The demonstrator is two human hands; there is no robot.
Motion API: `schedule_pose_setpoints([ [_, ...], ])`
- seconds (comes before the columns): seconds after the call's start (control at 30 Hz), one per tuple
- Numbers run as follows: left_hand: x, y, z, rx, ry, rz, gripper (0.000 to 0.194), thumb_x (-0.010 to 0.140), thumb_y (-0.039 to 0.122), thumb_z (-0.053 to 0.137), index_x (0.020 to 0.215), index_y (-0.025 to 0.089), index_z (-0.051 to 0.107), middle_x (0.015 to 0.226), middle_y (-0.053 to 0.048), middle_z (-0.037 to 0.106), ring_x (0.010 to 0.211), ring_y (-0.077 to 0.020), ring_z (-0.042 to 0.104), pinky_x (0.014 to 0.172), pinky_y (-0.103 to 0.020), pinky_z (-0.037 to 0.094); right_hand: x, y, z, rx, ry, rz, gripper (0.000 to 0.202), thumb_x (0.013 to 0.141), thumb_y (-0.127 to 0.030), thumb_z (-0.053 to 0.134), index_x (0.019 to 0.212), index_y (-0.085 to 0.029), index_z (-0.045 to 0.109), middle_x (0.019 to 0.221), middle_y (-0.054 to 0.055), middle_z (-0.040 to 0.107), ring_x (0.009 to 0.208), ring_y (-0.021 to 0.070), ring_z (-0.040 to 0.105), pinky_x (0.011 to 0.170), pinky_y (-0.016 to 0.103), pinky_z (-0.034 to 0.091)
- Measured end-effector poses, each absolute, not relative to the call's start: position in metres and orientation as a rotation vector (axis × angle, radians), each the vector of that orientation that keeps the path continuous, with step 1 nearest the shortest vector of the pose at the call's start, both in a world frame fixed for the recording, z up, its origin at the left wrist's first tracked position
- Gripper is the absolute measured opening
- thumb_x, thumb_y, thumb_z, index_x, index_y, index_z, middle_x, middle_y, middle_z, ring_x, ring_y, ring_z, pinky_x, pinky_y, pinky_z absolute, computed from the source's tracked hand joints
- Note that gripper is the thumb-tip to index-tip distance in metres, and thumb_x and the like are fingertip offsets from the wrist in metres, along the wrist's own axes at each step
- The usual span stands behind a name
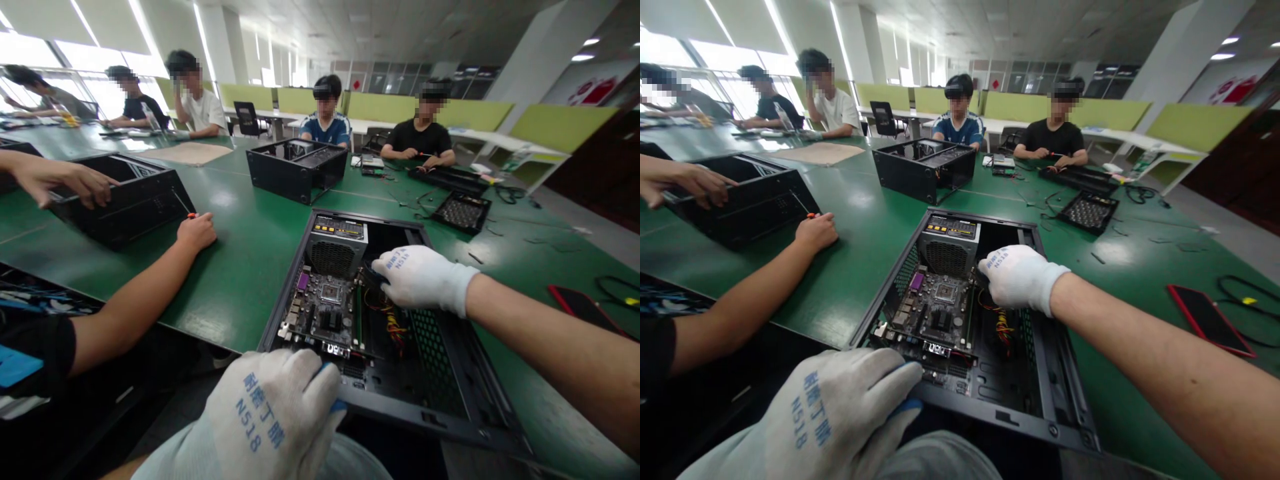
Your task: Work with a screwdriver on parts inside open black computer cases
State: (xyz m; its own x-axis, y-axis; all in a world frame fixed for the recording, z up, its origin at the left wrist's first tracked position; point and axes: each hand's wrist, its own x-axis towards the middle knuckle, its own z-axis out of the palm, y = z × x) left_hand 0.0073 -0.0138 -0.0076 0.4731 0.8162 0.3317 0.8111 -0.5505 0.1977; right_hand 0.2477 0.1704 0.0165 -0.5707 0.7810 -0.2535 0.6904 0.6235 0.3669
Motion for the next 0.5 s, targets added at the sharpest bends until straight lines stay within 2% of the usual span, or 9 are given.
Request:
schedule_pose_setpoints([
  [0.17,0.007,-0.014,-0.01,2.657,1.487,0.634,0.023,0.095,0.036,0.052,0.11,0.034,0.069,0.085,0.002,0.065,0.067,-0.0151,0.07,0.058,-0.025,0.053,0.242,0.185,0.011,1.233,2.377,0.355,0.03,0.086,-0.023,0.058,0.109,-0.014,0.076,0.105,0.018,0.078,0.097,0.0311,0.076,0.076,0.037,0.055],
  [0.33,0.006,-0.015,-0.01,2.663,1.488,0.616,0.024,0.094,0.035,0.053,0.11,0.034,0.07,0.086,0.002,0.066,0.07,-0.017,0.072,0.06,-0.027,0.055,0.233,0.196,0.004,1.235,2.29,0.35,0.022,0.081,-0.019,0.067,0.098,-0.013,0.08,0.1,0.018,0.08,0.091,0.0311,0.077,0.073,0.038,0.056],
  [0.4,0.007,-0.015,-0.012,2.649,1.493,0.666,0.025,0.093,0.036,0.052,0.111,0.035,0.07,0.086,0.001,0.067,0.071,-0.0177,0.072,0.061,-0.027,0.055,0.233,0.197,0.004,1.243,2.305,0.377,0.021,0.084,-0.023,0.067,0.097,-0.013,0.08,0.101,0.019,0.079,0.091,0.0303,0.076,0.076,0.038,0.055],
  [0.5,0.007,-0.014,-0.012,2.636,1.497,0.716,0.026,0.093,0.035,0.052,0.111,0.035,0.071,0.085,0.001,0.068,0.069,-0.0171,0.072,0.059,-0.026,0.055,0.239,0.194,0.006,1.26,2.359,0.46,0.033,0.093,-0.036,0.059,0.104,-0.012,0.078,0.108,0.021,0.077,0.1,0.0327,0.073,0.082,0.041,0.053],
])
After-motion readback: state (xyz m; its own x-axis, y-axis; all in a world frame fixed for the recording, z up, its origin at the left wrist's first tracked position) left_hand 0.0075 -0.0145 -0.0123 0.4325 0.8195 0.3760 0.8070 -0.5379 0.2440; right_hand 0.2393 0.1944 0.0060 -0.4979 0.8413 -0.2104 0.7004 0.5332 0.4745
